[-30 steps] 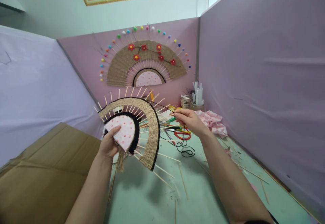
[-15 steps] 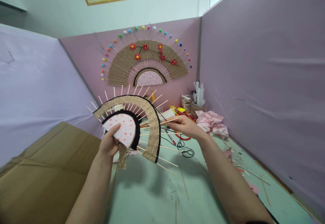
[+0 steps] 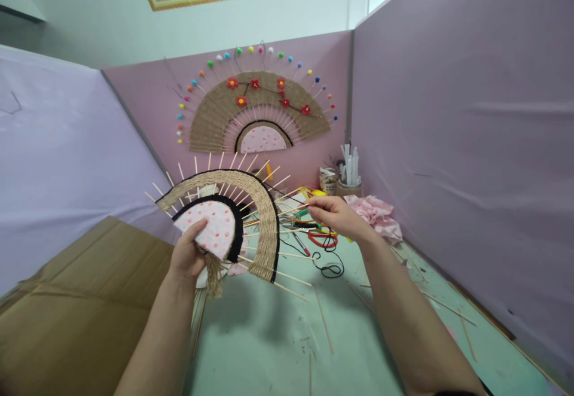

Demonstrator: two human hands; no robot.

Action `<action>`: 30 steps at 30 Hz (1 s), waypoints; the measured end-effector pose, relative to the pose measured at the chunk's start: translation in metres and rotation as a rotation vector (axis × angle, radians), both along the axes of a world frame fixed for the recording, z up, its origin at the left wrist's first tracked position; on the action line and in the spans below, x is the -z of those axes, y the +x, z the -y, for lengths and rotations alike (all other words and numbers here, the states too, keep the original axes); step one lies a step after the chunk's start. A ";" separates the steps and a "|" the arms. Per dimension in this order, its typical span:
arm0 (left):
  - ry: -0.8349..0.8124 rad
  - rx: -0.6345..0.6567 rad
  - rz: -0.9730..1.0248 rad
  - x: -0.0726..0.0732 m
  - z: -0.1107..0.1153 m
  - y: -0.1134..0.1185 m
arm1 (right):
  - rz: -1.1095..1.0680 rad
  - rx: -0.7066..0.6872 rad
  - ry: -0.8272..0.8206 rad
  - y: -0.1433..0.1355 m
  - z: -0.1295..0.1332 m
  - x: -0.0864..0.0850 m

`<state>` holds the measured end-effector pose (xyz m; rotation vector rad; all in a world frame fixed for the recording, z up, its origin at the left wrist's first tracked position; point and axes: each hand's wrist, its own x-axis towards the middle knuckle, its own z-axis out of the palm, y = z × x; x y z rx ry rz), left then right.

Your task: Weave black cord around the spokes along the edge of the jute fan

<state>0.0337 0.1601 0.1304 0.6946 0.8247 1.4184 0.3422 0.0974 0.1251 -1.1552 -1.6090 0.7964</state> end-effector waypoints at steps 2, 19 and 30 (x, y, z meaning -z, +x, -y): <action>0.011 -0.003 -0.005 0.001 -0.001 0.000 | 0.009 0.023 0.001 0.001 0.001 -0.003; 0.011 -0.051 0.030 -0.002 -0.002 -0.001 | 0.069 -0.011 0.008 0.009 0.009 -0.005; 0.015 -0.042 0.043 0.000 -0.002 0.003 | 0.087 -0.200 -0.012 -0.027 -0.002 0.002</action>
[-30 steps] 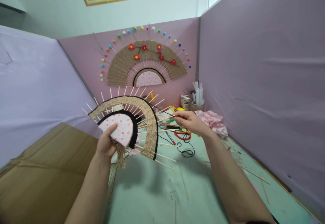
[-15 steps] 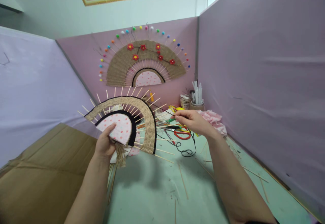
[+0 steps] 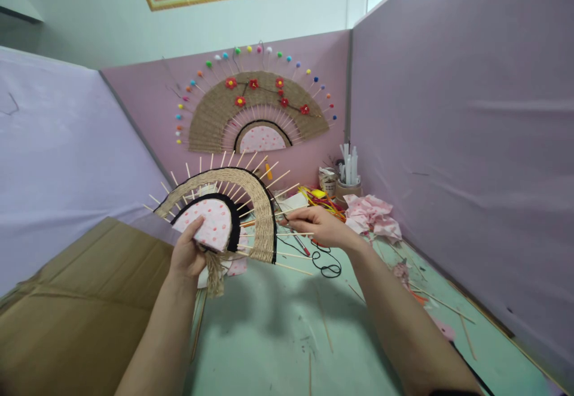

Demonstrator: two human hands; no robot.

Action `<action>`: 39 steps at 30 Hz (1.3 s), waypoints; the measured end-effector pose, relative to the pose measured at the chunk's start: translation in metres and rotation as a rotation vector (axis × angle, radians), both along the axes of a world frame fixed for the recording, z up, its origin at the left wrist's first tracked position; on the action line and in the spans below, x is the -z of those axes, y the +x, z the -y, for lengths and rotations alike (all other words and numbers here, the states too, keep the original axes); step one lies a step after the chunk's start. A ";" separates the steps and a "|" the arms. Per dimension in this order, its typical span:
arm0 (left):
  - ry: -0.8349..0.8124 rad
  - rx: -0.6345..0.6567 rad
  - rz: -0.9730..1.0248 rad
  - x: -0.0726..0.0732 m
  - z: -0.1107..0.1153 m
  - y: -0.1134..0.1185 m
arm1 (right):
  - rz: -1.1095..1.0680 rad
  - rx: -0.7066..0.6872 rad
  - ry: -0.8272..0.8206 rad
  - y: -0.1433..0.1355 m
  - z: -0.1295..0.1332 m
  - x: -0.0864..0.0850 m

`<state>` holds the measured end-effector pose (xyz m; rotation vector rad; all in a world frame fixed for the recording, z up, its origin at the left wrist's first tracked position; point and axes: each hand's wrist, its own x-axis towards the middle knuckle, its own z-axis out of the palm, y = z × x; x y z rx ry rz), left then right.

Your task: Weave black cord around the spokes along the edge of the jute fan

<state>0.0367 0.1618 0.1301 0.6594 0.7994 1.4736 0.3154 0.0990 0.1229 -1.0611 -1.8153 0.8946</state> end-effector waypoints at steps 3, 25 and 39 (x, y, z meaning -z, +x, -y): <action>-0.003 -0.003 0.006 0.000 0.000 0.001 | -0.037 -0.041 -0.002 -0.007 -0.005 0.007; 0.003 -0.016 -0.015 0.001 -0.002 -0.003 | 0.184 0.127 0.061 0.027 0.017 -0.017; 0.169 -0.146 -0.005 -0.004 0.005 -0.003 | 0.296 0.210 0.145 0.035 0.036 -0.030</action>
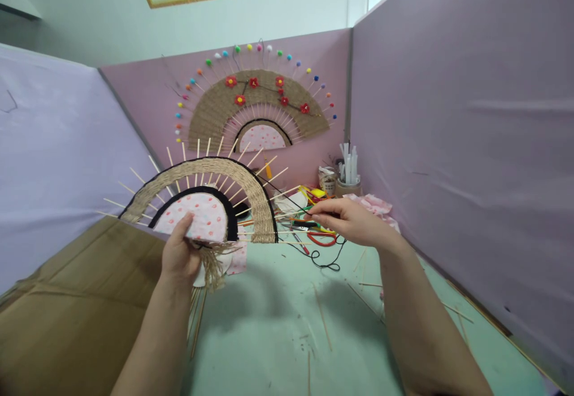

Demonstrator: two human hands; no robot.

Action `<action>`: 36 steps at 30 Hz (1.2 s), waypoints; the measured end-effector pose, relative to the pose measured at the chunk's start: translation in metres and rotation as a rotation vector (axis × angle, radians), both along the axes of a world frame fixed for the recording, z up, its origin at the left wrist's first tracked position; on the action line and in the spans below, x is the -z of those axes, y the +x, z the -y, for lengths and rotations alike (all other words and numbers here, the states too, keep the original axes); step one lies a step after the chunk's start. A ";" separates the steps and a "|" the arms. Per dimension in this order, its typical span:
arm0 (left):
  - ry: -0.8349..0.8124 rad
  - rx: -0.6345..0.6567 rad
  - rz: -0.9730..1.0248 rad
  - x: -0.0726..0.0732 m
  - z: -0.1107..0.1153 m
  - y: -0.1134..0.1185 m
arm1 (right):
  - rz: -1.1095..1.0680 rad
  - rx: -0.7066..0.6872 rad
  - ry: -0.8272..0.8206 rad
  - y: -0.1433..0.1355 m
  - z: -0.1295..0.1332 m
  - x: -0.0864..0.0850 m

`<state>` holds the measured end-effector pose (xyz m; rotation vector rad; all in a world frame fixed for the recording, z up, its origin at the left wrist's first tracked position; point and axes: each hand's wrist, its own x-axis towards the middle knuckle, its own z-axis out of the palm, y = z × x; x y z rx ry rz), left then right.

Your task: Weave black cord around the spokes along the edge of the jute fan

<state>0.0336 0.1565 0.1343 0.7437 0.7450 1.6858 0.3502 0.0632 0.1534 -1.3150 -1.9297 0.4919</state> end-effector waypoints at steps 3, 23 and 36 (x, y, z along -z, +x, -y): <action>-0.006 0.002 0.026 -0.001 0.001 0.001 | -0.024 -0.029 -0.033 0.002 -0.002 0.001; -0.083 0.063 0.134 -0.010 0.006 0.006 | 0.005 -0.330 -0.160 -0.043 -0.012 0.005; -0.118 0.077 0.109 -0.007 0.001 0.005 | 0.134 -0.221 -0.151 -0.008 0.007 -0.004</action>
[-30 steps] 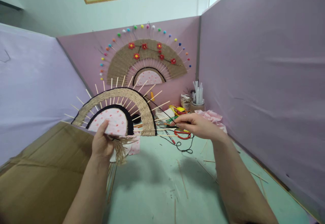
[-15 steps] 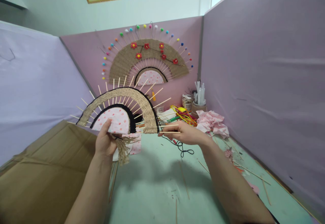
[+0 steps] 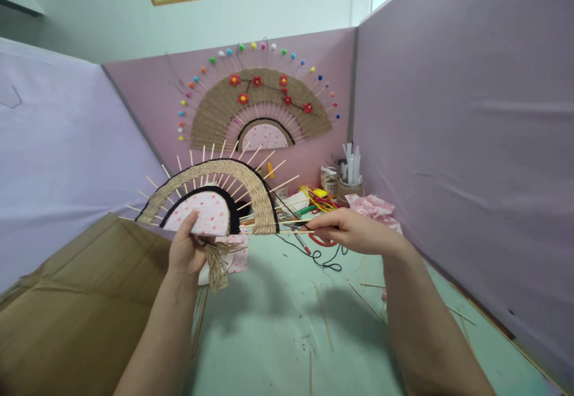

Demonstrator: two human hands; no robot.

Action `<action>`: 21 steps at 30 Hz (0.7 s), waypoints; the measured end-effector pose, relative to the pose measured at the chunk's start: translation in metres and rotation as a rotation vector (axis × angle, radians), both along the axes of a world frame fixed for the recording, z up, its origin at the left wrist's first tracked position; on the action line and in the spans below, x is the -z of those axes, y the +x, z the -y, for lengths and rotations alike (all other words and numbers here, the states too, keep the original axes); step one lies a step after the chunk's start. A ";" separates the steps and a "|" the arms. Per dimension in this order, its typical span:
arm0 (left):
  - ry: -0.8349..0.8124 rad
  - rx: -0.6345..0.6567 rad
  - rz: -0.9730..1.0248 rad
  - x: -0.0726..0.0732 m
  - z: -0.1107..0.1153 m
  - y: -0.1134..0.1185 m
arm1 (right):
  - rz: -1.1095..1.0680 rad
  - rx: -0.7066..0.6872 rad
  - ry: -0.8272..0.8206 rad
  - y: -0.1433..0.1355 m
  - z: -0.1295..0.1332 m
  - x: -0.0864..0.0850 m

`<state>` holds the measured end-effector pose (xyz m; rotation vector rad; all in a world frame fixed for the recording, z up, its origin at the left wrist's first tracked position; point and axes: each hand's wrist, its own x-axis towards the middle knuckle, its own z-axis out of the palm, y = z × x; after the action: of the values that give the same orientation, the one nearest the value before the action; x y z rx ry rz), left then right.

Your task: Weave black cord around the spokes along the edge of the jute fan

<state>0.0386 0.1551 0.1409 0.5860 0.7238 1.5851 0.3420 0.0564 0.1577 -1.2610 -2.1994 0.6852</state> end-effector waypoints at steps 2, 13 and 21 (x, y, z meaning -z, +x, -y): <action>0.004 -0.011 -0.011 0.001 -0.001 0.000 | 0.038 0.033 0.020 0.000 0.005 -0.004; 0.008 -0.025 -0.015 0.003 -0.002 0.003 | 0.220 0.280 0.384 -0.023 0.031 -0.008; 0.007 -0.046 0.012 0.001 0.001 0.003 | 0.299 0.188 0.346 -0.053 0.032 -0.007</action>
<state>0.0418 0.1542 0.1400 0.5675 0.7278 1.6332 0.2890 0.0242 0.1646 -1.4282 -2.2637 0.0381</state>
